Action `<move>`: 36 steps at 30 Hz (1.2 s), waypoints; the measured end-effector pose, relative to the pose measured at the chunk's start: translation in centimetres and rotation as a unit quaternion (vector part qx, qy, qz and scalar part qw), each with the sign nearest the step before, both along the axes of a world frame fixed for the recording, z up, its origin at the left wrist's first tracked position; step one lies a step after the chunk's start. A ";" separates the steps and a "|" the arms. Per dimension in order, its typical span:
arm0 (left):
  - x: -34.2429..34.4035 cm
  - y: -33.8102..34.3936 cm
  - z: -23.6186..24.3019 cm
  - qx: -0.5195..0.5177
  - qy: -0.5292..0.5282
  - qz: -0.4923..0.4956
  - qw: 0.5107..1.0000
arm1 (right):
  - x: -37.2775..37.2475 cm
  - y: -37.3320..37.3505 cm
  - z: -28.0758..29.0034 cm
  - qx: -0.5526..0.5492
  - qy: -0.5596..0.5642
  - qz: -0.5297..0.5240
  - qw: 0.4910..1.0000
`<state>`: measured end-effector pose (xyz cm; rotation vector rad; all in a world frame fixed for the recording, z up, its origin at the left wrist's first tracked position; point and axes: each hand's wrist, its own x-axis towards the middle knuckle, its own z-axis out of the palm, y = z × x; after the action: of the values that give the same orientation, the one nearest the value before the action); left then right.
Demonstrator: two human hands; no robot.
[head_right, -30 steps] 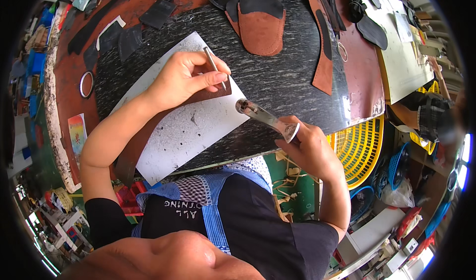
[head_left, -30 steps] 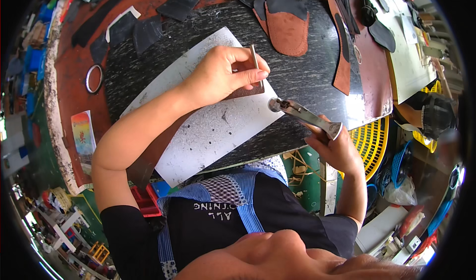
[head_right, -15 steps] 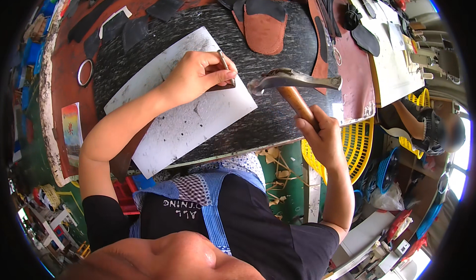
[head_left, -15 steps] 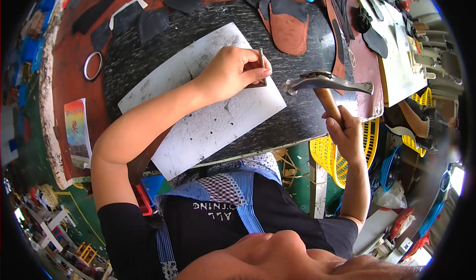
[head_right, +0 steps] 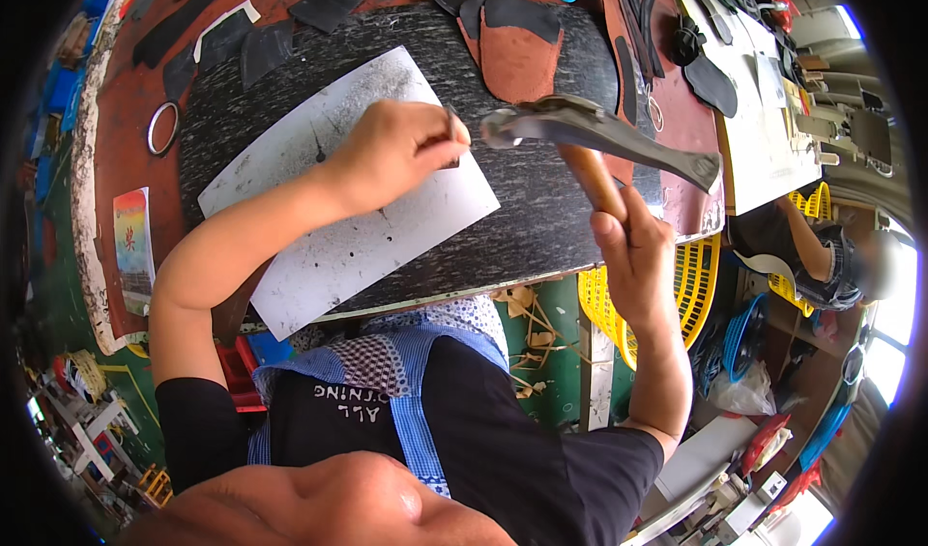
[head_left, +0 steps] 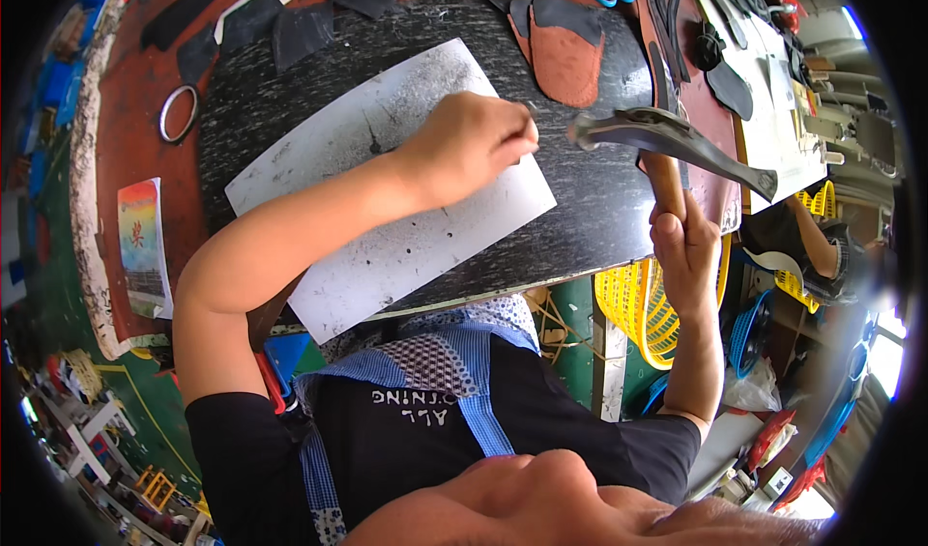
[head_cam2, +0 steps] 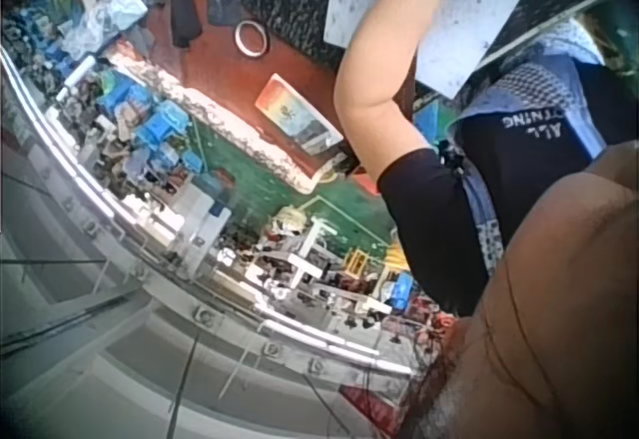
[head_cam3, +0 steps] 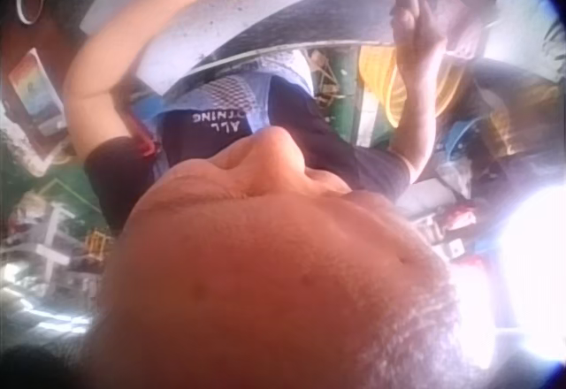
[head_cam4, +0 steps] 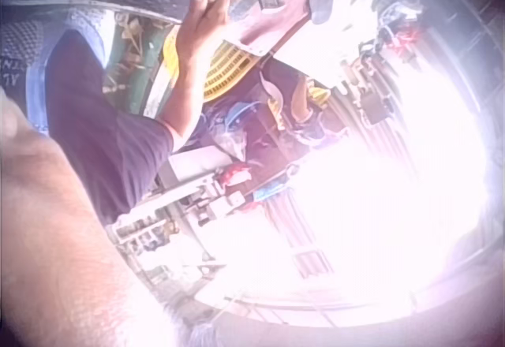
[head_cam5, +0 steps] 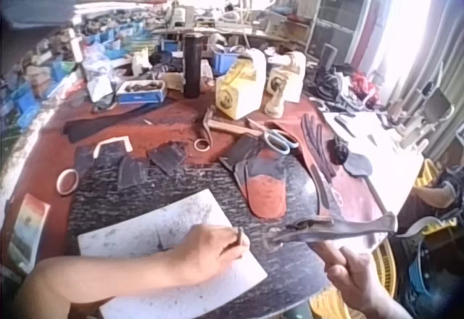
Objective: The person places a cutting board on a workbench, selects a metal punch tool from a container, and punches holes into leather strips using the punch tool and a hammer.
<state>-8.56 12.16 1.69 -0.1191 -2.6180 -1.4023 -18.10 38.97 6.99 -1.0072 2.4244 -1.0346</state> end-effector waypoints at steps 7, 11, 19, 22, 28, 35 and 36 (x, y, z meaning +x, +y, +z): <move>-0.5 -1.3 -0.7 0.186 -0.160 -0.006 0.969 | 0.2 -0.1 0.1 -0.063 -0.068 -0.047 0.995; -0.3 -1.2 -0.1 0.183 -0.158 -0.001 0.970 | 0.0 -0.3 0.3 -0.064 -0.065 -0.045 0.995; -0.2 -0.3 -0.8 -0.072 0.118 -0.033 0.990 | -0.1 -0.5 1.0 -0.309 -0.036 0.090 0.946; 0.0 -0.2 -0.1 -0.148 0.077 -0.069 0.984 | 1.1 -1.3 0.3 -0.037 0.066 0.007 0.997; 0.3 -1.8 -1.0 0.248 -0.155 0.015 0.956 | 0.1 -0.4 0.2 -0.119 -0.094 -0.022 0.988; -0.1 -2.1 -0.8 0.196 -0.156 -0.018 0.968 | 0.4 0.0 -0.1 -0.098 -0.071 -0.033 0.992; -0.1 -2.1 -0.5 0.196 -0.156 -0.018 0.968 | 0.4 -0.1 0.0 -0.096 -0.068 -0.027 0.993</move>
<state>-8.66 10.10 1.18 0.1150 -2.5086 -2.0688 -17.69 38.84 6.98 -0.8999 2.2872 -1.3309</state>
